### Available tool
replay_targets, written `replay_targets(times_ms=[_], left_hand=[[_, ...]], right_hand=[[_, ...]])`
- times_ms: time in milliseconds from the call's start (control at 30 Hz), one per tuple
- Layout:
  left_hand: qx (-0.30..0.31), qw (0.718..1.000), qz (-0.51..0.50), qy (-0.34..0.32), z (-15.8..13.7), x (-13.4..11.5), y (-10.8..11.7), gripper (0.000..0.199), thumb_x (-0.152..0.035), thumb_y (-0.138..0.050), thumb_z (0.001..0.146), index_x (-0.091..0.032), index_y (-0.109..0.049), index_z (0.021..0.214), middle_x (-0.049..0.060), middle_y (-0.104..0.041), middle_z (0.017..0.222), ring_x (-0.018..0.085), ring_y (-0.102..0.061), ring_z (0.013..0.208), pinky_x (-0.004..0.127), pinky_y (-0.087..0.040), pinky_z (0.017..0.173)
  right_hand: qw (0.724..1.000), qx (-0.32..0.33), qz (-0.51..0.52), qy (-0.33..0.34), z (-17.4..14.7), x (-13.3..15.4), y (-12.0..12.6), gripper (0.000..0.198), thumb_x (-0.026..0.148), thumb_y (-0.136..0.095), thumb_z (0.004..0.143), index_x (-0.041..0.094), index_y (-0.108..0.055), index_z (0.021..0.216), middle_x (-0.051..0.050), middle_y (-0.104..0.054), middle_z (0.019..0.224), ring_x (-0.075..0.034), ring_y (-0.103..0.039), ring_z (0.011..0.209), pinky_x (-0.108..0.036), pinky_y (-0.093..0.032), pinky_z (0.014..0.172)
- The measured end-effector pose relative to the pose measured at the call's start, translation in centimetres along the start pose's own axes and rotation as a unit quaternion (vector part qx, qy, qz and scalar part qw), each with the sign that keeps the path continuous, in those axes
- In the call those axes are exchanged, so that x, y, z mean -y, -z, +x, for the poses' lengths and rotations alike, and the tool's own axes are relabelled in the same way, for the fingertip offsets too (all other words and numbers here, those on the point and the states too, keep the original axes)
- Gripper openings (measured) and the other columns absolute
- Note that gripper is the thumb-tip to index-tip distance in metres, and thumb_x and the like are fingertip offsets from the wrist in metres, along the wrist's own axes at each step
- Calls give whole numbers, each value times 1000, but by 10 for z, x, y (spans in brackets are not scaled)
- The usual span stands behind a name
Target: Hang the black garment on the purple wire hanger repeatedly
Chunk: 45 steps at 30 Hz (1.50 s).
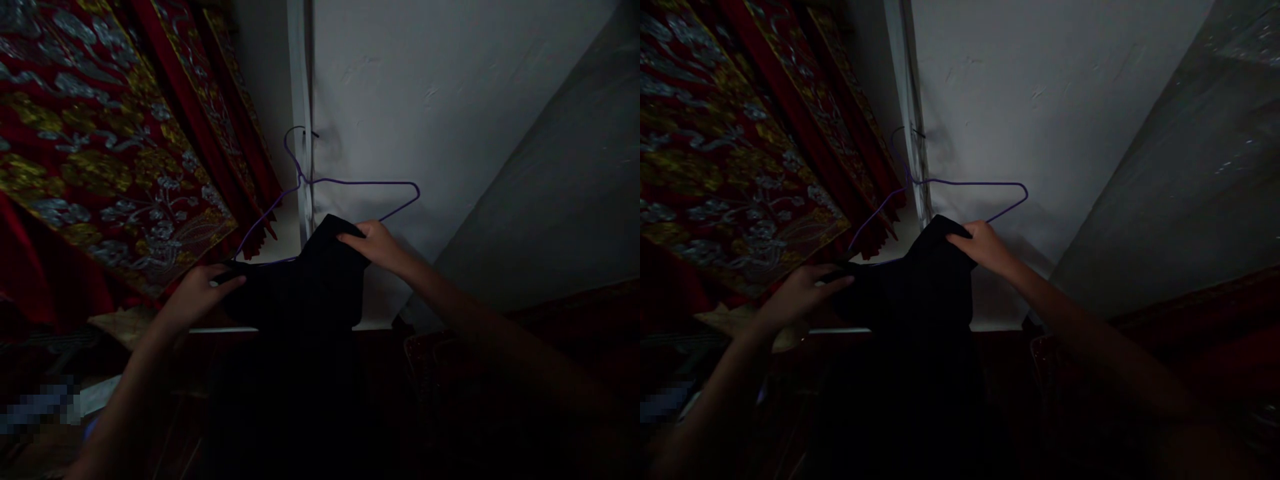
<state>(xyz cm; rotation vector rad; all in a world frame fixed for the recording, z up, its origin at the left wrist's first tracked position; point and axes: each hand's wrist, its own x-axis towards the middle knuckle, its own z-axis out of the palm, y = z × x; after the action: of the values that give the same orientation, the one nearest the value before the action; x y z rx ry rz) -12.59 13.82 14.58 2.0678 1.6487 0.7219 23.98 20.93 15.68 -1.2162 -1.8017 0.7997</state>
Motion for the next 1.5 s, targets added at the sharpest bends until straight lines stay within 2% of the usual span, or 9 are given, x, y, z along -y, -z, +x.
replay_targets(times_ms=[133,233,400,567,700,867,967,1267,1500], left_hand=[[150,987,0,56,16,3,14,39,-58,-68,78,-21,-75,69,3,-72,69,20,-63,60,26,-46,54],[167,985,-15,44,22,2,21,34,-55,-70,76,-22,-75,69,2,-71,68,20,-62,60,25,-46,53],[34,999,-38,-17,22,-17,26,35,-56,-70,78,-21,-74,75,4,-72,77,22,-65,71,31,-54,65],[-153,973,-75,-155,41,-53,15,27,-47,-71,82,-20,-68,84,9,-68,126,27,-64,113,41,-48,102],[-207,957,-79,-187,57,-77,8,36,-43,-62,90,-19,-65,117,9,-72,119,25,-67,106,39,-51,97],[-280,943,43,-176,62,-73,10,29,-41,-56,93,-19,-73,101,5,-76,102,25,-69,96,36,-51,92],[-291,936,67,-188,64,-71,12,25,-38,-55,92,-20,-72,90,4,-75,94,23,-68,90,34,-50,88],[-313,925,98,-190,72,-59,24,29,-39,-53,95,-18,-68,82,6,-65,90,21,-62,90,33,-48,89],[-275,950,27,-145,62,-45,23,50,-45,-52,96,-17,-57,137,7,-70,110,24,-65,102,35,-50,94]], right_hand=[[1000,-21,-2,14,-2,-4,-4,38,45,-62,79,19,-49,54,2,-45,54,-10,-43,50,-25,-28,47],[1000,-21,-4,21,-2,-10,-6,37,43,-61,79,20,-48,54,3,-44,52,-10,-43,50,-25,-27,46],[1000,-24,2,3,-4,-11,-9,37,38,-64,79,21,-46,51,3,-43,51,-10,-41,50,-24,-26,45],[997,2,77,-21,-13,-5,-32,33,38,-59,80,21,-46,55,4,-44,52,-10,-42,50,-24,-29,46],[998,-20,67,8,-18,-8,-46,27,38,-54,83,21,-53,62,1,-54,59,-15,-52,58,-27,-40,54],[960,-240,41,137,-23,-24,-19,36,30,-57,85,20,-62,120,-10,-67,124,-25,-62,114,-40,-48,99],[926,-360,55,98,-17,-39,13,62,29,-63,80,22,-49,140,-14,-58,139,-26,-64,109,-41,-53,87],[985,-166,6,39,-14,-29,75,22,39,-68,79,19,-75,84,-4,-71,78,-20,-63,70,-30,-46,59],[990,39,113,-77,-42,-5,110,25,37,-77,77,13,-77,81,-6,-72,71,-15,-65,66,-28,-47,61]])
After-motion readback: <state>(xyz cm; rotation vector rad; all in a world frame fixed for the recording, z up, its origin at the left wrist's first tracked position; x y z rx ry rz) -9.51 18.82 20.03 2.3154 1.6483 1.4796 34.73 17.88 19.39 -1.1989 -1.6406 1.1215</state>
